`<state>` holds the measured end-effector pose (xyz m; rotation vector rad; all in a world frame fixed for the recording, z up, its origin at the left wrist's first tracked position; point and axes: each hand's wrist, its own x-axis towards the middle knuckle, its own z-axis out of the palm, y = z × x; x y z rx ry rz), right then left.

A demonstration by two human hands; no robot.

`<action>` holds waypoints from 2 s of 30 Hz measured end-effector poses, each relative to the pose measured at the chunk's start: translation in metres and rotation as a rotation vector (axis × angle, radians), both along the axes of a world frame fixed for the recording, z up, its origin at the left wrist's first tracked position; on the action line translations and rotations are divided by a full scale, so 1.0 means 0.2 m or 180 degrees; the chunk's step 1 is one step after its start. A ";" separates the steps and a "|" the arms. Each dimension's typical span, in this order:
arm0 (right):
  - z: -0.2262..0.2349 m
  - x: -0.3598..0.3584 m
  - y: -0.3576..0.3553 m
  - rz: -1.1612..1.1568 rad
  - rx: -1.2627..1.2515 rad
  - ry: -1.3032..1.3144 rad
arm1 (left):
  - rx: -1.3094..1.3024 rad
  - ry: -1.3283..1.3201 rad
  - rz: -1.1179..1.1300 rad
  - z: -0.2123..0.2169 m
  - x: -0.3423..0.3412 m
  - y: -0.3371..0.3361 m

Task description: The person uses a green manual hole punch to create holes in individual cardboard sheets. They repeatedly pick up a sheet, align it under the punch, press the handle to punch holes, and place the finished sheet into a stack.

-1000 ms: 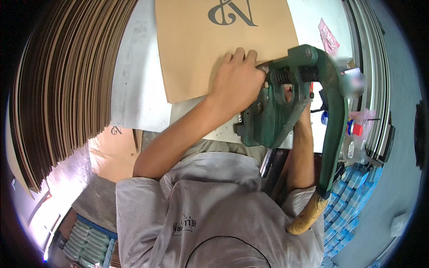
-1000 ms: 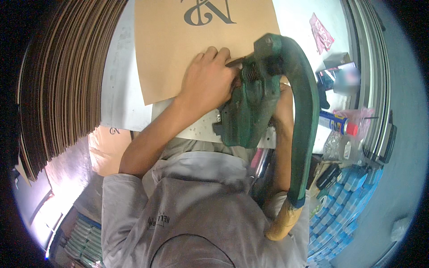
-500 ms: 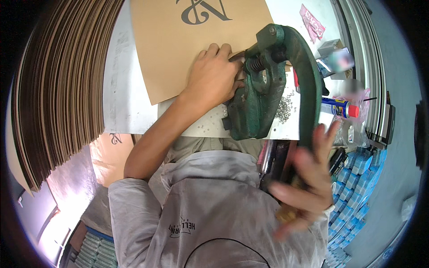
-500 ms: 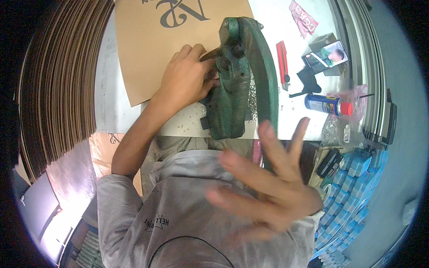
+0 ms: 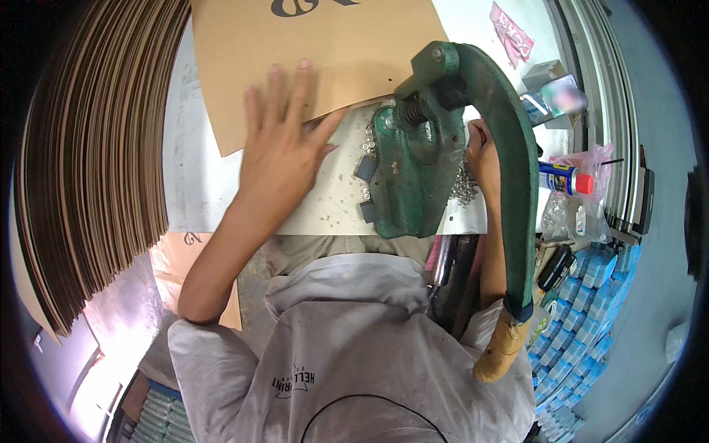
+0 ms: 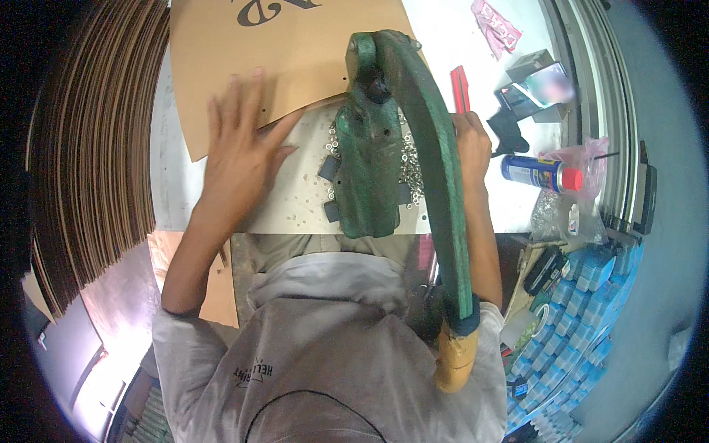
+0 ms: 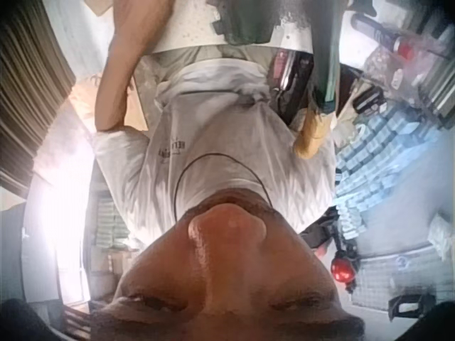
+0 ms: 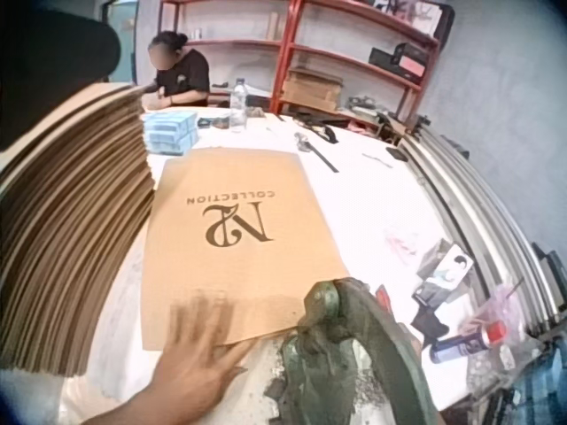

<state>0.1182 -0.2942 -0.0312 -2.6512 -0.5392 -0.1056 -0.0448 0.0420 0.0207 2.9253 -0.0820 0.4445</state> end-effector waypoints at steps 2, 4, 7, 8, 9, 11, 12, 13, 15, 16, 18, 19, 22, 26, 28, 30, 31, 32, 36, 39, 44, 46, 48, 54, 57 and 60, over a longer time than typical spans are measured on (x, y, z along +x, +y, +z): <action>-0.05 -0.02 0.01 -0.0015 0.0354 0.0252 | 0.0222 0.0124 0.0074 0.01 -0.02 0.07; -0.03 -0.08 0.15 0.0209 0.0939 0.0370 | 0.0460 0.0192 0.0087 0.00 -0.04 0.11; 0.05 -0.16 0.30 0.0736 0.1561 0.1053 | 0.0659 0.0074 -0.0082 -0.03 0.04 0.18; 0.00 -0.17 0.32 0.0673 0.1995 0.1383 | 0.0644 -0.0002 -0.0117 -0.03 0.06 0.18; 0.00 -0.18 0.34 0.0692 0.2221 0.1573 | 0.0628 -0.0074 -0.0138 -0.03 0.08 0.19; 0.04 -0.18 0.40 0.0794 0.2466 0.1799 | 0.0368 -0.0239 -0.0248 -0.08 0.10 0.18; 0.07 -0.18 0.40 0.0852 0.2391 0.1769 | 0.0231 -0.0324 -0.0291 -0.10 0.11 0.16; 0.10 -0.17 0.41 0.0904 0.2320 0.1737 | 0.0177 -0.0259 -0.0281 -0.11 0.12 0.14; 0.16 -0.15 0.38 0.0724 0.2388 0.1869 | 0.0066 -0.0132 -0.0288 -0.13 0.17 0.07; 0.19 -0.14 0.39 0.0530 0.2622 0.2104 | -0.0022 -0.0211 -0.0306 -0.13 0.19 0.04; 0.21 -0.12 0.43 0.0026 0.3647 0.3083 | -0.0283 -0.0413 -0.0349 -0.14 0.24 -0.03; 0.19 -0.11 0.42 -0.0116 0.4072 0.3469 | -0.0424 -0.0510 -0.0387 -0.14 0.25 -0.06; 0.14 -0.11 0.43 0.0119 0.4225 0.3527 | -0.0845 -0.0453 -0.0251 -0.10 0.26 -0.14; 0.37 -0.25 0.55 -0.0596 0.3396 0.2534 | -0.1320 -0.0522 -0.0282 -0.06 0.24 -0.24; 0.38 -0.26 0.55 -0.0692 0.3377 0.2421 | -0.1376 -0.0429 -0.0264 -0.09 0.24 -0.26; 0.29 -0.24 0.44 -0.0530 0.2952 0.2239 | -0.1432 -0.0385 -0.0282 -0.09 0.25 -0.27; 0.24 -0.22 0.37 -0.0413 0.2533 0.2017 | -0.1448 -0.0382 -0.0301 -0.09 0.26 -0.27; 0.20 -0.16 0.29 -0.0166 0.1682 0.1579 | -0.1456 -0.0378 -0.0281 -0.08 0.26 -0.27; 0.83 -0.31 0.27 -0.0122 0.1541 0.0883 | -0.1367 -0.0312 -0.0178 -0.10 0.24 -0.25; 1.12 -0.63 0.24 0.0960 0.2792 -0.1708 | -0.1393 -0.0282 -0.0300 -0.08 0.26 -0.28; 1.08 -0.67 0.37 0.2913 0.0735 -0.0299 | -0.1142 -0.0146 -0.0323 -0.04 0.25 -0.28; 1.06 -0.66 0.32 0.3095 0.1056 0.0228 | -0.1047 -0.0155 -0.0428 -0.06 0.24 -0.24; 1.03 -0.59 0.27 0.2811 0.2031 0.0594 | -0.0577 -0.0124 -0.0331 -0.06 0.23 -0.17; 0.47 -0.24 0.16 0.0510 0.1324 -0.0061 | -0.1306 -0.1178 -0.0126 0.04 0.39 0.10; 0.19 -0.16 0.16 0.0694 0.0661 -0.0207 | -0.2764 -0.2118 0.0696 0.15 0.38 0.06; 0.13 -0.15 0.16 0.0549 0.0664 0.0115 | -0.3813 -0.2622 0.0963 0.22 0.36 0.01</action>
